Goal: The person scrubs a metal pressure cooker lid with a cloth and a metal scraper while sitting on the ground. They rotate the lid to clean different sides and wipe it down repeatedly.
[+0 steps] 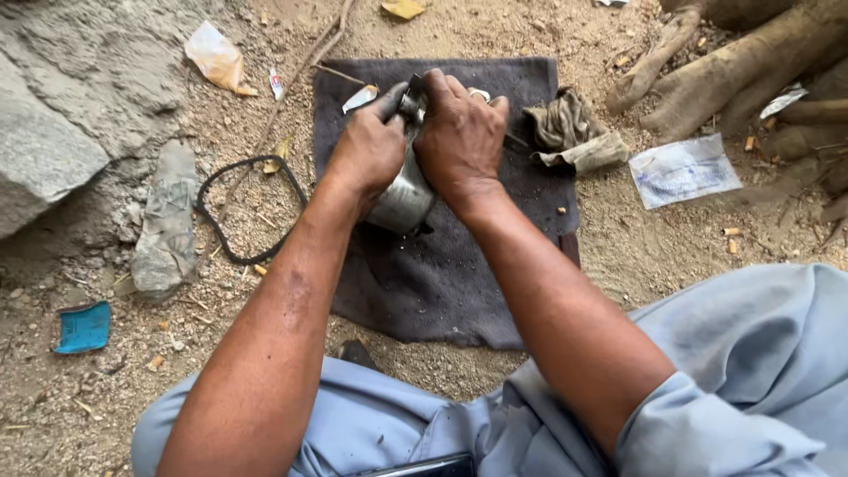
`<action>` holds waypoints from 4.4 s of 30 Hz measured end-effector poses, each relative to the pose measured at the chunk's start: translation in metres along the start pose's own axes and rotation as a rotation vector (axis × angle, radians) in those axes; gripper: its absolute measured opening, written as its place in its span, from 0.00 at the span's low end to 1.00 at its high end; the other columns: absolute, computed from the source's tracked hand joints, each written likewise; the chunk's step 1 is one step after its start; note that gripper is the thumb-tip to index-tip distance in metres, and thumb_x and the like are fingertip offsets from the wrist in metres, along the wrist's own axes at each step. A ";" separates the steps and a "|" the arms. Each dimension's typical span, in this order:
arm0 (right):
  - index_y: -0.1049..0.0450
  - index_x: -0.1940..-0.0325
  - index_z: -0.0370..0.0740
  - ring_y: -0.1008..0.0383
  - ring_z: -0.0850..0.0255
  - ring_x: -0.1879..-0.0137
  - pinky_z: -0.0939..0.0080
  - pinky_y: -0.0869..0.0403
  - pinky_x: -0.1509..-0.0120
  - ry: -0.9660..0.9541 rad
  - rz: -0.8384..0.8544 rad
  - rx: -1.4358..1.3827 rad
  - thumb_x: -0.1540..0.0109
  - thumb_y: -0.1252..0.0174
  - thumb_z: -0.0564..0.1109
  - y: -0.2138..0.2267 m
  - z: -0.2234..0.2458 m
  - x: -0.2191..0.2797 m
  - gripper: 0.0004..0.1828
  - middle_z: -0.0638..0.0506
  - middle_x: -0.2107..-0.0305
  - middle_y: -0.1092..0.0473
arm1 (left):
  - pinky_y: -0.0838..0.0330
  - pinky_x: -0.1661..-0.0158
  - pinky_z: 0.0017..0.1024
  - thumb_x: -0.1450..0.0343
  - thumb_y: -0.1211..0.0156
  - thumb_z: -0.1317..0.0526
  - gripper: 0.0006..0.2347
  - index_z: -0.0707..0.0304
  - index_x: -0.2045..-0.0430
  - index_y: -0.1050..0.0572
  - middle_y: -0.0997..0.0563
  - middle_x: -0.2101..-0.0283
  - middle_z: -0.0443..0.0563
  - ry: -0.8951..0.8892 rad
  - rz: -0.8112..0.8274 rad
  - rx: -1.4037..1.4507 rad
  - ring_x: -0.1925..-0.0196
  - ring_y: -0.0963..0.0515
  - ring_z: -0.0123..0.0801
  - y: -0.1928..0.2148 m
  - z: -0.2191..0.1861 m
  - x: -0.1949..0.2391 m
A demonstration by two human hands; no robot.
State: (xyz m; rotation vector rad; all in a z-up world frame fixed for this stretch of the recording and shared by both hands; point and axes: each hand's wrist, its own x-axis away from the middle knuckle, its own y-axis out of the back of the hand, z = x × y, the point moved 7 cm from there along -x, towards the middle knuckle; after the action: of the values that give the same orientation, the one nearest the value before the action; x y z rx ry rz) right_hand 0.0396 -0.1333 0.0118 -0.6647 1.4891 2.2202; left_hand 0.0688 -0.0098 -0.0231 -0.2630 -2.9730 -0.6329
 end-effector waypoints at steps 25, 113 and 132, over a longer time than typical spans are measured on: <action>0.27 0.59 0.45 0.24 0.52 0.64 0.46 0.39 0.52 -0.171 0.090 -0.057 0.31 0.50 0.46 0.006 0.004 0.001 0.07 0.52 0.68 0.23 | 0.23 0.45 0.41 0.26 0.54 0.59 0.23 0.36 0.33 0.35 0.19 0.43 0.56 0.270 0.092 -0.186 0.46 0.16 0.46 0.004 0.002 0.010; 0.26 0.56 0.44 0.22 0.50 0.65 0.46 0.34 0.55 0.008 0.094 0.045 0.35 0.48 0.46 0.014 0.018 0.002 0.08 0.51 0.67 0.22 | 0.29 0.39 0.37 0.24 0.54 0.58 0.20 0.41 0.34 0.34 0.24 0.37 0.48 0.140 0.110 -0.154 0.39 0.22 0.38 0.012 0.003 0.011; 0.24 0.52 0.48 0.20 0.53 0.58 0.47 0.27 0.50 -0.103 0.484 -0.100 0.31 0.47 0.49 0.001 0.001 -0.012 0.08 0.49 0.60 0.21 | 0.32 0.37 0.39 0.24 0.50 0.58 0.19 0.39 0.36 0.31 0.22 0.37 0.49 0.003 0.131 -0.137 0.37 0.24 0.40 0.022 0.006 0.015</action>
State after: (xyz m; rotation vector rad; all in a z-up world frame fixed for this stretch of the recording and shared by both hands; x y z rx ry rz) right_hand 0.0486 -0.1332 0.0206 -0.2227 1.6257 2.6505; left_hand 0.0577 0.0149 -0.0175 -0.4627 -2.8833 -0.8208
